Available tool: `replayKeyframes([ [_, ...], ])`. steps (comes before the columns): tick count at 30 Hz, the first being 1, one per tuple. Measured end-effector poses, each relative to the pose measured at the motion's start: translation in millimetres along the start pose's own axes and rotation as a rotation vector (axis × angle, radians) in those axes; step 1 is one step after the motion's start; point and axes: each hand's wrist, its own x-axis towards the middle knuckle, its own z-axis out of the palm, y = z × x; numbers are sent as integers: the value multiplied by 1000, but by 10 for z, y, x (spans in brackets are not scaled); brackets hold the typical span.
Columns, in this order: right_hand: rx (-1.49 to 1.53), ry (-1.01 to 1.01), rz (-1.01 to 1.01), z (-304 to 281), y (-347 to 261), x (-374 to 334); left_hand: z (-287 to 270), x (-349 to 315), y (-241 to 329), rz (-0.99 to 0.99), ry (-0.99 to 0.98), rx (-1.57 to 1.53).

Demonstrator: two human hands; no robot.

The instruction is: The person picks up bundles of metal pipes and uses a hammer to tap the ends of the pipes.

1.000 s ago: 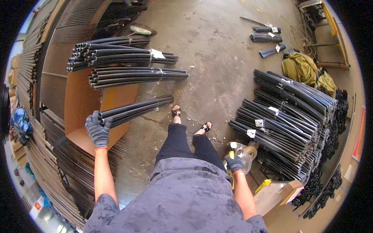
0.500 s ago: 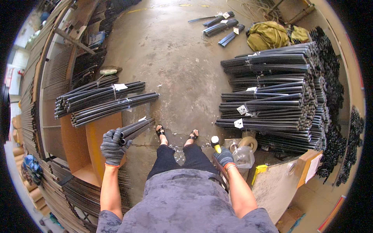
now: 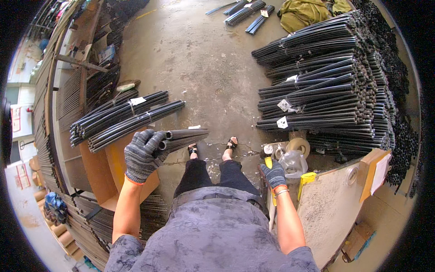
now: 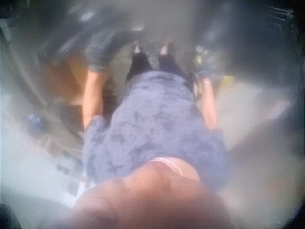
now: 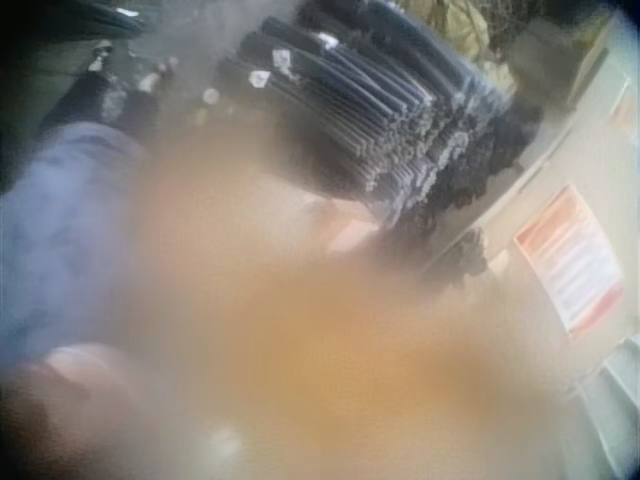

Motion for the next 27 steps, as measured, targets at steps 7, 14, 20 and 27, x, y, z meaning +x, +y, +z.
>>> replayKeyframes([
  [7,-160,146,-159,297,-1,12,721,202,33,166,-134,-177],
  [14,303,284,-572,-83,-1819,-602,897,195,155,160,-137,-314],
  [20,139,668,-981,201,-2093,-1002,1312,15,-1,-43,-111,-900],
  [27,-151,235,-471,798,-1863,-887,1476,-296,-120,-460,-387,-2176],
])
